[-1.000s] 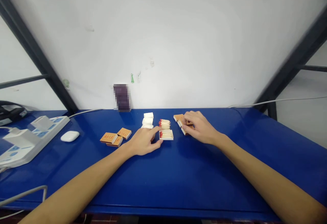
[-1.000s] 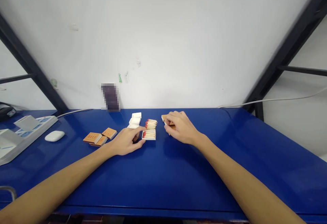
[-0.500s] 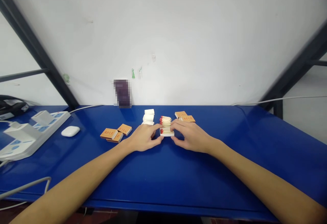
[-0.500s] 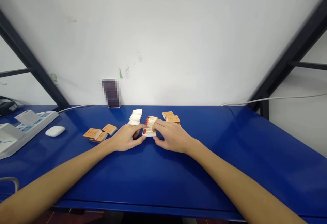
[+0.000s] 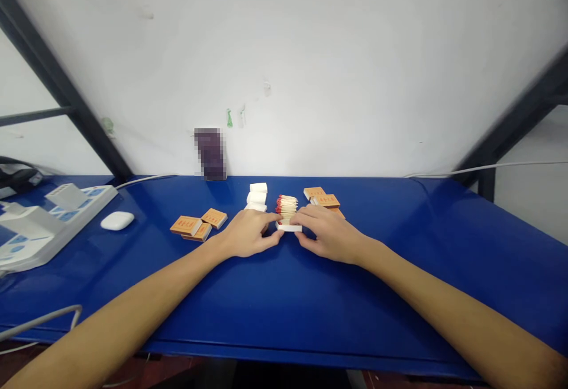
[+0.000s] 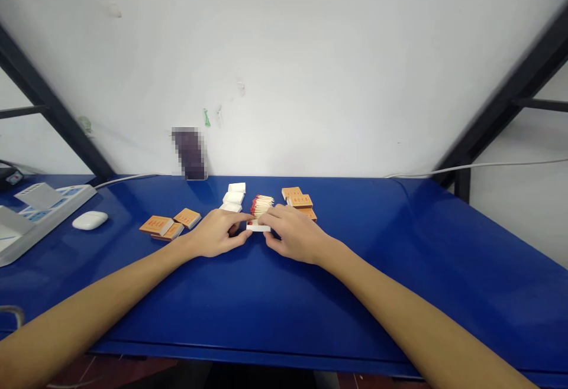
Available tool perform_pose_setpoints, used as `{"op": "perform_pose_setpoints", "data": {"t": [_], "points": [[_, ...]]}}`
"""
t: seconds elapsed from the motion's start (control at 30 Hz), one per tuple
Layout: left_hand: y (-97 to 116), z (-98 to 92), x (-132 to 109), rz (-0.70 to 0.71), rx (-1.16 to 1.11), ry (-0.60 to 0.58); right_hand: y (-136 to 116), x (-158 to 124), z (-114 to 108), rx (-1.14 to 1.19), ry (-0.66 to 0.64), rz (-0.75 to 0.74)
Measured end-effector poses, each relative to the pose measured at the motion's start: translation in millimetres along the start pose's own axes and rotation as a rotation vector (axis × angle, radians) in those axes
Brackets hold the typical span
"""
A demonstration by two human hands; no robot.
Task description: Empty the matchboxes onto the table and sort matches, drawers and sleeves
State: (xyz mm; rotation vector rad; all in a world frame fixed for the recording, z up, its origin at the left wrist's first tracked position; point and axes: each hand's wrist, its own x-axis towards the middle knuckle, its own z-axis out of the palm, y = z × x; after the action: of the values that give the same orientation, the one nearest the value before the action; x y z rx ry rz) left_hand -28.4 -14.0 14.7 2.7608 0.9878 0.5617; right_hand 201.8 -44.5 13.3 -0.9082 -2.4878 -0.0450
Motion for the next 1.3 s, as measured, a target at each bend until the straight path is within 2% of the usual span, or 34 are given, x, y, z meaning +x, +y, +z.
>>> {"op": "perform_pose_setpoints", "data": {"t": [0.4, 0.6, 0.83, 1.07, 1.3], "points": [[-0.6, 3.4, -1.4, -0.034, 0.031, 0.04, 0.2, -1.6, 2.2, 0.023, 0.043, 0.005], [-1.8, 4.7, -0.9, 0.044, 0.047, 0.087, -0.7, -1.8, 1.8, 0.032, 0.031, -0.018], [-0.8, 2.9, -0.6, 0.022, 0.03, 0.061, -1.3, -2.1, 0.9, 0.045, 0.028, -0.032], [0.9, 1.6, -2.4, 0.009, 0.019, 0.084, -0.8, -3.2, 3.1, 0.066, 0.048, -0.076], [1.1, 1.1, -3.3, -0.043, 0.018, 0.063, 0.7, -3.7, 4.1, 0.029, 0.052, -0.017]]}}
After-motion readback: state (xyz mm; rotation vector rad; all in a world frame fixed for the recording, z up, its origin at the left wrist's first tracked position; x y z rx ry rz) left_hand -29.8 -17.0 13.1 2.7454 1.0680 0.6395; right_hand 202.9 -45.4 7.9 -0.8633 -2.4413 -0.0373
